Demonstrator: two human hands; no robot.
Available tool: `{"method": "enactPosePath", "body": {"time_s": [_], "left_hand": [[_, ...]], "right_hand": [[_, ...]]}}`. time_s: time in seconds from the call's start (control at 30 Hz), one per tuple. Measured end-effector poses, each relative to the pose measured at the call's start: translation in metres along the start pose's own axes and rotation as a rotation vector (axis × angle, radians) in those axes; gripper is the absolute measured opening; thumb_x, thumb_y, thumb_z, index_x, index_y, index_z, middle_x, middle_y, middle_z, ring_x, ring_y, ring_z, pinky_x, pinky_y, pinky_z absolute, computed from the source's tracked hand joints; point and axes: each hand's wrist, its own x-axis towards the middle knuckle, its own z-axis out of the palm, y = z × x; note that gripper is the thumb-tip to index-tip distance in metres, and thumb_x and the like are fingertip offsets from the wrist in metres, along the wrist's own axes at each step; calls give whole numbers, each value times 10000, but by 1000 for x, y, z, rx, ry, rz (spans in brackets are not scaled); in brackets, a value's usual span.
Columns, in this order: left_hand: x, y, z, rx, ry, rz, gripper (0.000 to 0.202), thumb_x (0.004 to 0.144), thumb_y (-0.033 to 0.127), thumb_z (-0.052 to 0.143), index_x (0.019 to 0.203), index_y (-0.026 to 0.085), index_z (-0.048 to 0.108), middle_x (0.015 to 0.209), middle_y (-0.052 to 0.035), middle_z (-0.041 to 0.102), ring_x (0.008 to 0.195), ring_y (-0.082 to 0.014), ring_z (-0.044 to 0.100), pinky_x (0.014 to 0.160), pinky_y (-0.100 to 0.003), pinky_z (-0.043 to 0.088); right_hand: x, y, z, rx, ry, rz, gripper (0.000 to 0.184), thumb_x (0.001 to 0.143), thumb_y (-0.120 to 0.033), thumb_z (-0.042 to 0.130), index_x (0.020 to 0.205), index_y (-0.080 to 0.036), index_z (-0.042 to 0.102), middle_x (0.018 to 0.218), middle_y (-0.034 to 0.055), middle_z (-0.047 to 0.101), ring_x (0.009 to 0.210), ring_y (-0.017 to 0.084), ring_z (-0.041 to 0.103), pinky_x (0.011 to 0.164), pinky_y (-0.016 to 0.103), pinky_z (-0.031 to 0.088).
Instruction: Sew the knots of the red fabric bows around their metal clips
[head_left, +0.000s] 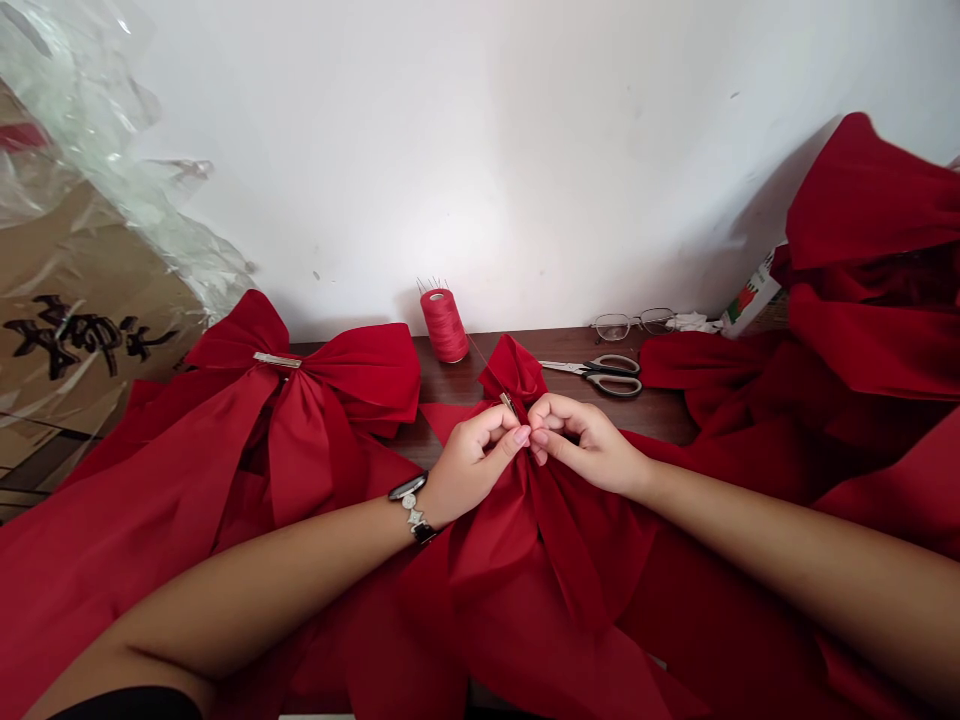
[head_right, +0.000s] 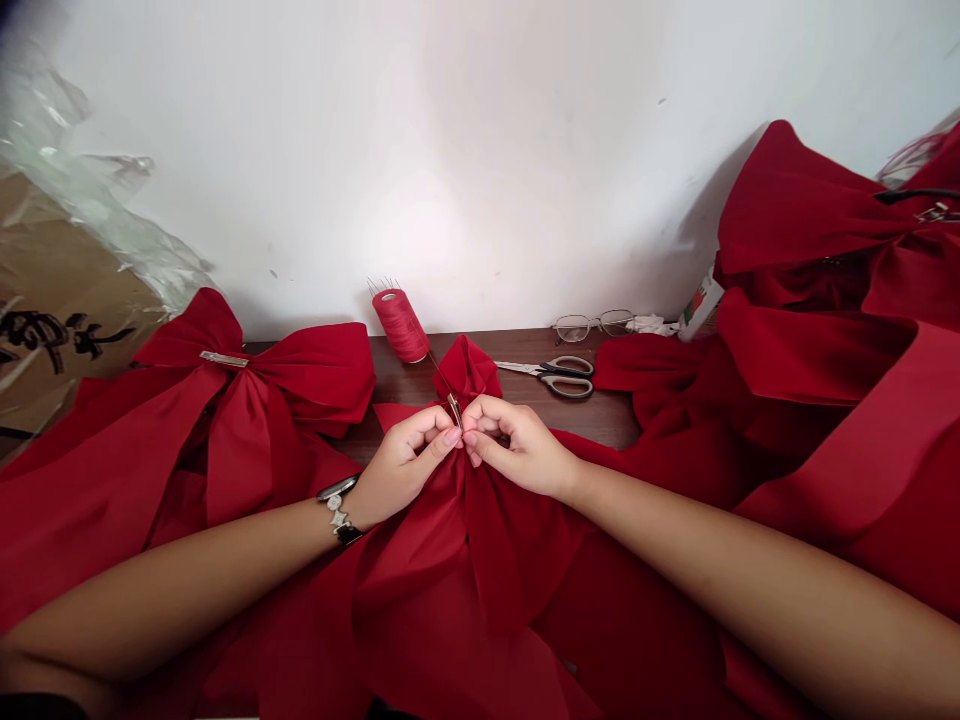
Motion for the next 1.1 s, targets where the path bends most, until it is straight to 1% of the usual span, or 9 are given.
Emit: {"method": "enactPosePath", "body": {"time_s": [0.2, 0.4, 0.5, 0.6, 0.7, 0.77, 0.87, 0.97, 1.1], "left_hand": [[0, -1, 0, 42, 20, -32, 338, 910, 463, 484, 734, 174, 473, 672, 30, 483, 613, -97, 428, 597, -226, 358], [0, 0, 0, 39, 4, -21, 272, 916, 376, 484, 743, 167, 482, 673, 32, 482, 616, -94, 429, 602, -222, 355], [0, 0, -1, 37, -6, -3, 257, 922, 350, 480, 748, 162, 497, 683, 28, 487, 632, -96, 442, 615, -219, 365], [0, 0, -2, 32, -10, 7, 250, 925, 345, 484, 759, 160, 509, 693, 26, 480, 642, -98, 440, 625, -219, 371], [1, -1, -2, 41, -1, 19, 261, 926, 360, 486, 763, 161, 524, 699, 20, 479, 644, -103, 436, 619, -224, 369], [2, -1, -3, 54, 21, 31, 284, 933, 373, 471, 767, 157, 552, 737, 3, 496, 652, -105, 440, 614, -228, 367], [3, -1, -5, 33, 45, 16, 334, 939, 396, 449, 745, 149, 564, 786, -14, 517, 625, -93, 419, 577, -225, 348], [3, -1, -7, -34, -4, -37, 339, 936, 414, 458, 756, 146, 560, 746, -4, 530, 580, -77, 379, 548, -216, 321], [3, -2, -7, -99, -94, -81, 320, 949, 426, 437, 851, 150, 565, 684, 13, 559, 536, -68, 348, 526, -210, 294]], "right_hand": [[0, 1, -1, 4, 9, 3, 225, 946, -370, 495, 831, -182, 451, 632, -12, 560, 584, 93, 504, 627, 234, 417], [0, 1, 0, 13, -2, -21, 185, 945, -318, 501, 832, -180, 452, 645, -14, 551, 587, 90, 496, 624, 232, 406], [0, 3, 0, 0, -2, -35, 175, 940, -316, 506, 837, -180, 467, 675, -4, 552, 607, 99, 497, 623, 237, 406], [0, 3, 0, -54, 23, -48, 176, 934, -321, 510, 829, -182, 487, 704, 2, 528, 615, 106, 481, 595, 235, 395], [0, 0, -1, -126, 67, -108, 160, 931, -293, 507, 815, -183, 504, 789, 25, 517, 624, 105, 450, 565, 236, 378], [1, -2, -2, -181, 109, -156, 150, 929, -273, 509, 811, -182, 522, 891, 57, 523, 684, 117, 477, 583, 242, 396], [1, -4, -4, -273, 178, -194, 130, 923, -250, 517, 815, -183, 543, 984, 85, 510, 851, 160, 522, 659, 261, 436], [1, -4, -4, -312, 196, -209, 102, 915, -216, 523, 819, -187, 545, 990, 82, 502, 949, 184, 513, 738, 285, 450], [1, -3, -3, -329, 184, -212, 93, 908, -190, 533, 816, -192, 544, 985, 74, 502, 958, 183, 507, 769, 296, 445]]}}
